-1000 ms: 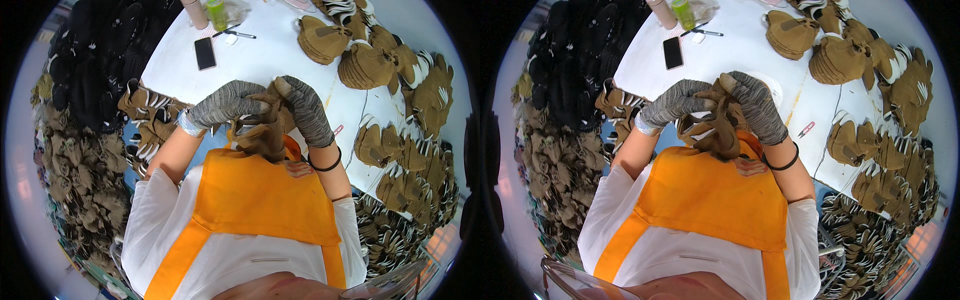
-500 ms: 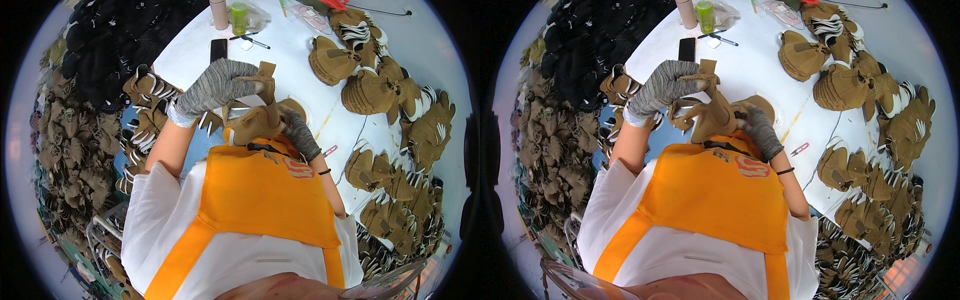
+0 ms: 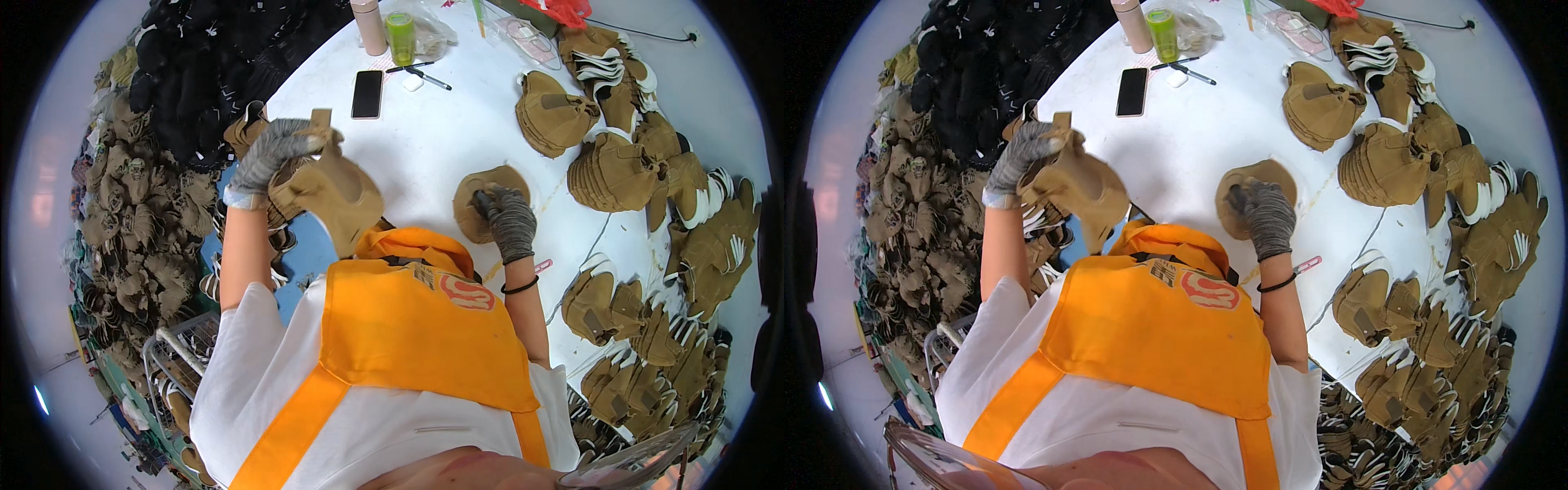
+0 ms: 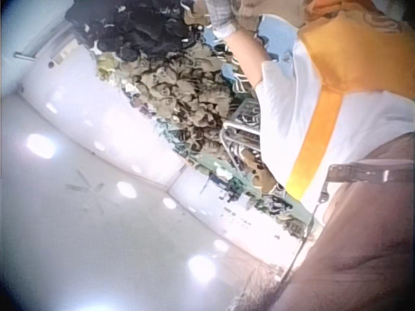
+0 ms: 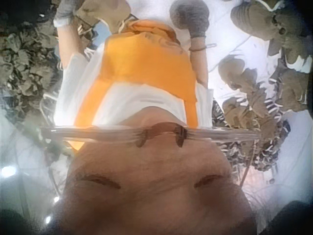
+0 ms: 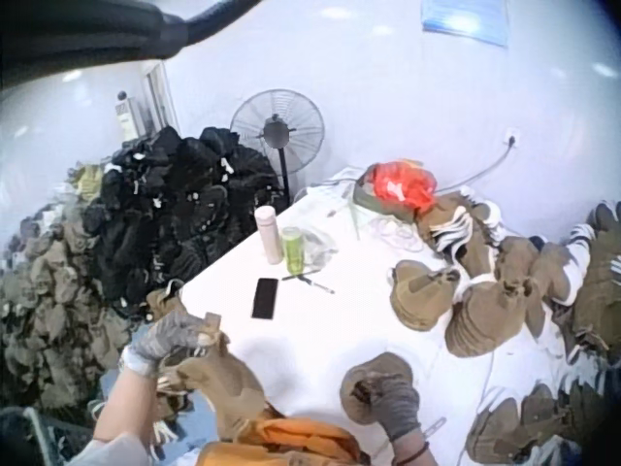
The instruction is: The person picks up various brown shoe upper components from a table, uses a pair of small cutters to trim away excess material and loose threads, and places the finished pieces into stacks.
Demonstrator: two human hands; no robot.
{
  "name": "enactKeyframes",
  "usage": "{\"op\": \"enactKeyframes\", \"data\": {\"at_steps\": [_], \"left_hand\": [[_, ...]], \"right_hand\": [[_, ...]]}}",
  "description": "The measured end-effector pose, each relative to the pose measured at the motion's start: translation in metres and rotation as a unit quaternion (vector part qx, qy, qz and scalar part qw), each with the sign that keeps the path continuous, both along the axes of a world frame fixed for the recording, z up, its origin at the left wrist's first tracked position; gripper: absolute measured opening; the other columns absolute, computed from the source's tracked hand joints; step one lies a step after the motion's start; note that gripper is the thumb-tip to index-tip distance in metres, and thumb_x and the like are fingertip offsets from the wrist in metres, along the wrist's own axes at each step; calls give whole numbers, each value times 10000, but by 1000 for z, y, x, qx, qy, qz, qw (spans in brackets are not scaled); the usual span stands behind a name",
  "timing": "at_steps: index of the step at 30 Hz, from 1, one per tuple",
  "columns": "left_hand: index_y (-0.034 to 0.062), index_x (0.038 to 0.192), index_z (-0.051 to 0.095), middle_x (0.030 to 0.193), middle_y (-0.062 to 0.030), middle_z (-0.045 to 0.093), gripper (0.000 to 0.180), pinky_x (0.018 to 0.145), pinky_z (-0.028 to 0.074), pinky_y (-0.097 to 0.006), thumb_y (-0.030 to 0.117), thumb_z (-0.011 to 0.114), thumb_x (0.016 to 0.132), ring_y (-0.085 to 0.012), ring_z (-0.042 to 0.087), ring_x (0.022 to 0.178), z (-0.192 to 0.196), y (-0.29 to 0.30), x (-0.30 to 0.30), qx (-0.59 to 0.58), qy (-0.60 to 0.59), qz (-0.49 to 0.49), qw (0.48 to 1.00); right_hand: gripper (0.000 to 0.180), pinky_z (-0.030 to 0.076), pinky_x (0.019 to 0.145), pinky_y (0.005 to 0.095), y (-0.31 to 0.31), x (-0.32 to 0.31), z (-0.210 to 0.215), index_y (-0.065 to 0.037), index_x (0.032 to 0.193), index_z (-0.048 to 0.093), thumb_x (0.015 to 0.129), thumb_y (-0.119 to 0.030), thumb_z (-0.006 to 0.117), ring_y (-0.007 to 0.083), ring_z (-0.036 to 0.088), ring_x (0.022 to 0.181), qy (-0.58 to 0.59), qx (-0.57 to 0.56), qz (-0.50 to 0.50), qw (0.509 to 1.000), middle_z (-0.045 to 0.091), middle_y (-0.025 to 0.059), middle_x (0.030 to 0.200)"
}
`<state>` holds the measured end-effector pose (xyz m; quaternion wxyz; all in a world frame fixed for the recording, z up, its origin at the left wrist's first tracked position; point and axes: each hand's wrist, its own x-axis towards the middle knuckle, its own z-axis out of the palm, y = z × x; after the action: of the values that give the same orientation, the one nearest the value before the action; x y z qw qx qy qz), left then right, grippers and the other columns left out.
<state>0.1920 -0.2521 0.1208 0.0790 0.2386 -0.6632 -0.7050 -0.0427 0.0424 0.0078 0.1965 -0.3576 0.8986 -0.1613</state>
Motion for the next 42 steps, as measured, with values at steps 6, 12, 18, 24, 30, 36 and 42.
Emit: {"op": "enactKeyframes", "data": {"at_steps": [6, 12, 18, 24, 30, 36, 42], "left_hand": [[-19, 991, 685, 968, -151, 678, 303, 842, 501, -308, 210, 654, 796, -233, 650, 882, -64, -28, -20, 86, -4, -127, 988], [33, 1179, 605, 1278, -110, 550, 302, 989, 430, -291, 70, 553, 883, -187, 564, 1107, -180, -64, -31, -106, -115, -203, 967], [-33, 1119, 624, 1083, -84, 652, 279, 892, 470, -247, 134, 596, 898, -121, 590, 986, -223, -151, -14, 195, -100, -93, 971], [-37, 1090, 637, 1007, -66, 664, 293, 838, 481, -231, 175, 626, 887, -99, 585, 921, -258, -192, 14, 221, -128, -78, 964], [-13, 1142, 624, 1049, -70, 657, 352, 859, 468, -248, 216, 643, 875, -117, 577, 945, -259, -224, 2, 184, -131, -97, 969], [-54, 1133, 608, 1078, -75, 658, 330, 867, 481, -264, 161, 623, 883, -131, 592, 953, -299, -255, -27, 135, -167, -105, 971], [1, 1239, 547, 1111, -163, 636, 493, 883, 468, -324, 246, 680, 832, -239, 611, 979, -268, -220, -93, -55, -158, -113, 979]], "right_hand": [[387, 455, 922, 401, 4, -31, -40, -88, 1201, 589, 836, -209, 638, 331, 563, 1078, 59, -48, 16, 997, 596, 177, 1168], [507, 438, 960, 374, -86, -16, -30, -36, 1291, 501, 849, -227, 658, 252, 549, 1108, -243, -263, -81, 930, 577, 165, 1199], [807, 391, 997, 395, -248, 18, -105, 67, 1343, 372, 803, -450, 677, 348, 494, 1186, -118, -149, -40, 981, 480, 261, 1295], [1114, 249, 1053, 491, -401, 45, -159, -2, 1436, 205, 667, -653, 680, 365, 378, 1267, 78, -25, -58, 995, 412, 253, 1352], [1017, 235, 1016, 532, -384, 49, -163, -83, 1459, 171, 679, -401, 741, 368, 386, 1193, 60, 7, -75, 995, 418, 196, 1314], [1005, 262, 1002, 527, -308, 60, -155, -152, 1478, 151, 683, -323, 741, 347, 410, 1185, 68, 77, -9, 995, 419, 173, 1311], [634, 412, 971, 396, -321, 21, -142, -110, 1360, 419, 812, -262, 700, 314, 512, 1142, -34, -75, -36, 996, 547, 154, 1213]]}}
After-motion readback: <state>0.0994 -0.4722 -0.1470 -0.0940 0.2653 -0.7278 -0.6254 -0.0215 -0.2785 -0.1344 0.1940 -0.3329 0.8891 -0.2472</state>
